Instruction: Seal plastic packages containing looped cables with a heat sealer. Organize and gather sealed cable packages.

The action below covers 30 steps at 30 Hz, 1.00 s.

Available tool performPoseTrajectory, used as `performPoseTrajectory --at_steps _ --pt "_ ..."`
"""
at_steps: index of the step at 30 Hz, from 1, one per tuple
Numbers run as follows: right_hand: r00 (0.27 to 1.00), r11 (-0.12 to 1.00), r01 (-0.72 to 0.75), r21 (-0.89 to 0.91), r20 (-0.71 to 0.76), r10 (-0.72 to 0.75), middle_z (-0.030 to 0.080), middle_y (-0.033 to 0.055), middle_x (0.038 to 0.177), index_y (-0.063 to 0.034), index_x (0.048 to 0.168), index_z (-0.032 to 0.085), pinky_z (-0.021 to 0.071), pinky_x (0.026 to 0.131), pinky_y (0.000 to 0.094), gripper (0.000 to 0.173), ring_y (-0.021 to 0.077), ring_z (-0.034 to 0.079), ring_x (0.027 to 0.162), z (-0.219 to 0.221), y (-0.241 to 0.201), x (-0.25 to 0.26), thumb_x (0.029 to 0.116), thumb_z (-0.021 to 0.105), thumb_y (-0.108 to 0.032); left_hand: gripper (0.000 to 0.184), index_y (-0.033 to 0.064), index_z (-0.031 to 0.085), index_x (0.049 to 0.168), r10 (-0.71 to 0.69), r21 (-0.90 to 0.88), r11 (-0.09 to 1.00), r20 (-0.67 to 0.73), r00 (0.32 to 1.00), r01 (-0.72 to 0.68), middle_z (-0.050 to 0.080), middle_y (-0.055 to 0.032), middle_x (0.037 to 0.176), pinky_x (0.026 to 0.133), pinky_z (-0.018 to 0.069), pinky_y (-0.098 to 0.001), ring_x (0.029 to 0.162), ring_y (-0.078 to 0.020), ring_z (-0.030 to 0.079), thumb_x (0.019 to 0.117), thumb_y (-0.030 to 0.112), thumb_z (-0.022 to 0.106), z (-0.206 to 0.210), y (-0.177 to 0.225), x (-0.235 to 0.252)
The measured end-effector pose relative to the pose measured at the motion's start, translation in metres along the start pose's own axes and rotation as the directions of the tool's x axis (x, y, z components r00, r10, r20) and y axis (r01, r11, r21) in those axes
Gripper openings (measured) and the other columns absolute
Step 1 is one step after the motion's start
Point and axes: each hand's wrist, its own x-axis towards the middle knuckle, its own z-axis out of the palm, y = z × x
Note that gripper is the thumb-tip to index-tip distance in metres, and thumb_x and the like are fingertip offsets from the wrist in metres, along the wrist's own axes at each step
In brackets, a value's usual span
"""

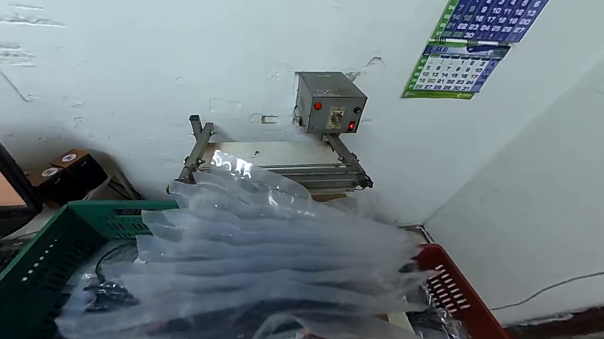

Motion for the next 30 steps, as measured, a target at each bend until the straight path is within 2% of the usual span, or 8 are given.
performPoseTrajectory --at_steps 3,5,7,10,15,21,24,30 --pt "0.999 0.998 0.047 0.044 -0.001 -0.047 0.076 -0.0063 0.100 -0.0043 0.111 0.065 0.0620 0.088 0.0241 0.054 0.0013 0.072 0.096 0.006 0.004 0.011 0.0700 0.094 -0.023 0.053 0.0087 0.063 0.125 0.255 0.341 0.933 -0.395 0.883 -0.117 0.069 0.0178 0.117 0.103 0.0443 -0.0112 0.115 0.0163 0.055 0.0902 0.048 0.073 0.014 -0.034 -0.015" --pt "0.997 0.993 0.076 0.088 -0.001 -0.076 0.076 -0.0083 0.098 -0.0078 0.109 0.067 0.0627 0.086 0.0234 0.047 0.0013 0.072 0.094 0.009 0.002 0.019 0.0715 0.093 -0.022 0.053 0.0140 0.045 0.144 0.530 0.676 0.715 -0.356 0.770 -0.180 0.054 0.0072 0.135 0.113 0.0369 -0.0245 0.131 0.0009 0.046 0.1017 0.040 0.061 0.027 -0.033 -0.018" --pt "0.998 0.994 0.067 0.083 -0.008 -0.066 0.076 -0.0083 0.095 -0.0059 0.107 0.068 0.0625 0.084 0.0217 0.046 -0.0002 0.072 0.091 0.014 -0.001 0.022 0.0718 0.092 -0.022 0.026 0.0136 0.058 0.117 0.570 0.786 0.580 -0.204 0.796 -0.214 0.062 -0.0021 0.103 0.094 0.0479 -0.0267 0.102 -0.0095 0.061 0.1028 0.035 0.058 0.070 -0.025 -0.015" --pt "1.000 0.996 -0.001 0.084 0.027 -0.001 0.075 -0.0055 0.094 -0.0023 0.107 0.066 0.0615 0.084 0.0207 0.047 0.0005 0.072 0.091 0.019 -0.008 0.021 0.0718 0.091 -0.019 0.049 0.0017 0.075 0.093 0.305 0.769 0.598 0.045 0.951 -0.227 0.073 -0.0124 0.083 0.074 0.0601 -0.0389 0.079 -0.0243 0.072 0.1017 0.047 0.058 0.143 -0.050 0.014" --pt "0.993 0.994 -0.086 0.063 0.084 0.080 0.075 -0.0045 0.091 -0.0052 0.104 0.070 0.0609 0.083 0.0204 0.041 -0.0003 0.071 0.089 0.014 -0.012 0.023 0.0743 0.090 -0.024 0.030 0.0105 0.067 0.087 0.639 0.762 0.415 0.144 0.756 -0.496 0.069 -0.0029 0.082 0.085 0.0509 -0.0259 0.082 -0.0152 0.065 0.1061 0.028 0.053 0.164 -0.091 0.030" --pt "0.972 0.979 -0.193 0.064 0.145 0.182 0.074 -0.0049 0.082 -0.0086 0.098 0.072 0.0600 0.073 0.0188 0.033 -0.0006 0.070 0.077 0.011 -0.014 0.026 0.0732 0.091 -0.021 0.033 0.0094 0.070 0.099 0.258 0.139 0.961 -0.153 0.954 -0.237 0.072 0.0007 0.094 0.090 0.0549 -0.0247 0.095 -0.0061 0.068 0.1102 0.028 0.045 0.148 -0.052 0.025" --pt "0.973 0.980 -0.185 0.073 0.152 0.172 0.075 -0.0046 0.087 -0.0072 0.103 0.072 0.0608 0.079 0.0207 0.038 -0.0002 0.071 0.083 0.008 -0.012 0.022 0.0741 0.090 -0.023 0.027 0.0190 0.067 0.091 -0.103 -0.397 0.912 0.020 0.995 0.102 0.061 0.0110 0.074 0.073 0.0512 -0.0221 0.071 0.0001 0.059 0.1067 0.033 0.051 0.136 -0.028 0.015" --pt "0.992 0.999 0.008 -0.045 0.128 -0.002 0.074 -0.0025 0.101 0.0048 0.116 0.063 0.0568 0.090 0.0169 0.061 -0.0057 0.067 0.097 0.007 -0.025 0.001 0.0704 0.092 -0.023 0.027 0.0219 0.075 0.095 -0.093 0.175 0.978 -0.133 0.987 0.115 0.064 0.0123 0.073 0.048 0.0394 -0.0103 0.053 0.0079 0.047 0.1072 0.026 0.051 0.023 0.126 0.035"
